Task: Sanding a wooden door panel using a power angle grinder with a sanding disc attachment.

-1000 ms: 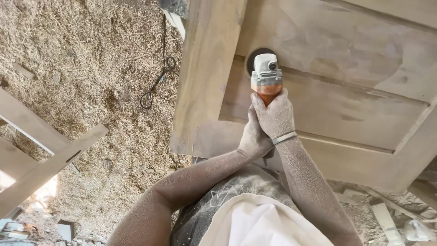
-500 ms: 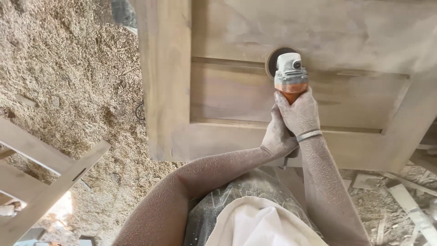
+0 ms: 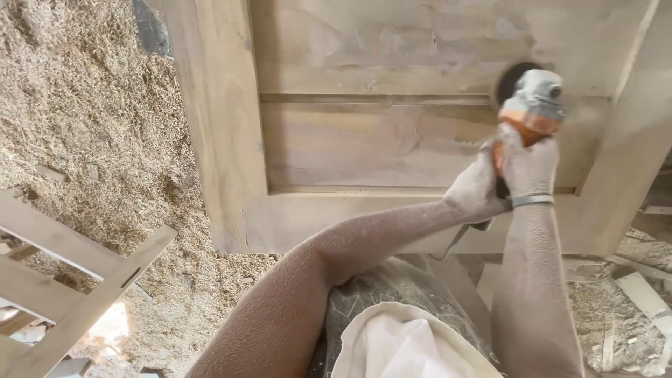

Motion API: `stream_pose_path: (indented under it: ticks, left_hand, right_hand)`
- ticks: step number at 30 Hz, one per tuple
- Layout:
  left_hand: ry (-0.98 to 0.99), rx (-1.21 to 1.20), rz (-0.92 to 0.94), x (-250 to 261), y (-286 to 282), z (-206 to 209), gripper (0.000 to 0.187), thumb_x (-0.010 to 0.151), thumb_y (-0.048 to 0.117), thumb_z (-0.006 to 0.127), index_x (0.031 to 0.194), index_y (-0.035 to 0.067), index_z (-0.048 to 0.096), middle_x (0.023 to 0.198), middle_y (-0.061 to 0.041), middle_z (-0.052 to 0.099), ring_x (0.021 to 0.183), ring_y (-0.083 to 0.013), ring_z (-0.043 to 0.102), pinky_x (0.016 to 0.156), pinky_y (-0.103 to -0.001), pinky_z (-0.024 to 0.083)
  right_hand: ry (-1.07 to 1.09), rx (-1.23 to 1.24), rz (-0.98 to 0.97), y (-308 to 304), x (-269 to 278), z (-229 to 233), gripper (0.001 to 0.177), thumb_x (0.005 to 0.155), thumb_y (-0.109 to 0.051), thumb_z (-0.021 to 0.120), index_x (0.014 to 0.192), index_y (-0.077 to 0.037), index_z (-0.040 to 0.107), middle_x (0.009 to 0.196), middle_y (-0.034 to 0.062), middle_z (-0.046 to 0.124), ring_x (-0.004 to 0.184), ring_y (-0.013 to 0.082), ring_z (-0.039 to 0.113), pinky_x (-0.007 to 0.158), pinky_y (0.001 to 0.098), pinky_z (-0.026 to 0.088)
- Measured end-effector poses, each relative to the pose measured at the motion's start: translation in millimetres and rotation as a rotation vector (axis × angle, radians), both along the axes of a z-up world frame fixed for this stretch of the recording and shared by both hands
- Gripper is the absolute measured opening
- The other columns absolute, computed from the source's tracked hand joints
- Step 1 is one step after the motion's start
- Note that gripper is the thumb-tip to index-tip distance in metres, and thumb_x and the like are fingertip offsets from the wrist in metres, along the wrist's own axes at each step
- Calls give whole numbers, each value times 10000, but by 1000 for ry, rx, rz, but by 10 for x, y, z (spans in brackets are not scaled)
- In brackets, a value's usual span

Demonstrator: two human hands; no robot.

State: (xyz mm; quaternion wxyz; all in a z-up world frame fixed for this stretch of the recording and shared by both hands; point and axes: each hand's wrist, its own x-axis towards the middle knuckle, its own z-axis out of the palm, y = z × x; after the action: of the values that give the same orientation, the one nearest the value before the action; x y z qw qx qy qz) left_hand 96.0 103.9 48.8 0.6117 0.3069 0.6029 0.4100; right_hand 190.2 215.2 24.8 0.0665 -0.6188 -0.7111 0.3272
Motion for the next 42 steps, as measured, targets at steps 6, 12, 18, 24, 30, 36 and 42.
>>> stream_pose_path:
  ticks: [6,12,18,24,30,36,42]
  left_hand:
    - [32,4,73,-173,40,-14,1112,695,269,765,1534,-22,96,1274,-256,594,1080,-380,704,944,-468,632]
    - [-122,-188,266,-550,-344,148,1089,674,262,791,1549,122,158,1329,-344,577,1275,-546,558,1130,-647,462]
    - [-144,-290,408,-936,-729,265,1105,683,307,801,1540,154,121,1347,-347,562,1301,-532,538,1159,-638,431]
    - [-118,-310,559,-1335,-1166,323,1110,674,324,824,1534,151,144,1331,-350,582,1298,-532,547,1146,-634,442]
    - [-85,-326,696,-1586,-1432,216,1077,655,366,872,1462,152,191,1308,-313,601,1280,-502,574,1101,-643,480]
    - [-62,-232,879,-1435,-1423,-88,956,694,289,905,1348,83,237,1259,-323,597,1230,-552,587,1055,-666,494]
    - [-121,-240,819,-1111,-981,203,842,657,256,853,1220,31,269,1226,-352,611,1192,-577,582,1063,-716,470]
  right_hand:
    - [164,-9,63,53,-183,-113,312,996,-281,783,1114,-10,681,900,69,714,683,147,669,581,257,538]
    - [124,-23,132,-434,-718,9,529,919,-351,866,1197,23,617,1101,251,704,1114,418,658,863,553,532]
    - [51,-109,202,-855,-1355,25,623,802,-420,884,1209,-43,600,1133,223,711,1123,410,654,912,594,544]
    - [12,-158,323,-1299,-1919,63,658,782,-531,875,1147,-76,569,1097,218,713,1101,406,665,896,575,560]
    - [-4,-180,433,-1632,-2459,93,675,784,-592,851,1114,-86,550,1061,225,725,1077,425,681,898,583,556]
    - [-98,-256,560,-1622,-2641,138,684,763,-594,818,1116,-81,534,1025,220,735,1059,413,692,865,568,577]
    - [-248,-156,502,-1270,-2183,225,745,799,-583,814,1172,9,558,1028,300,709,1063,449,679,856,607,561]
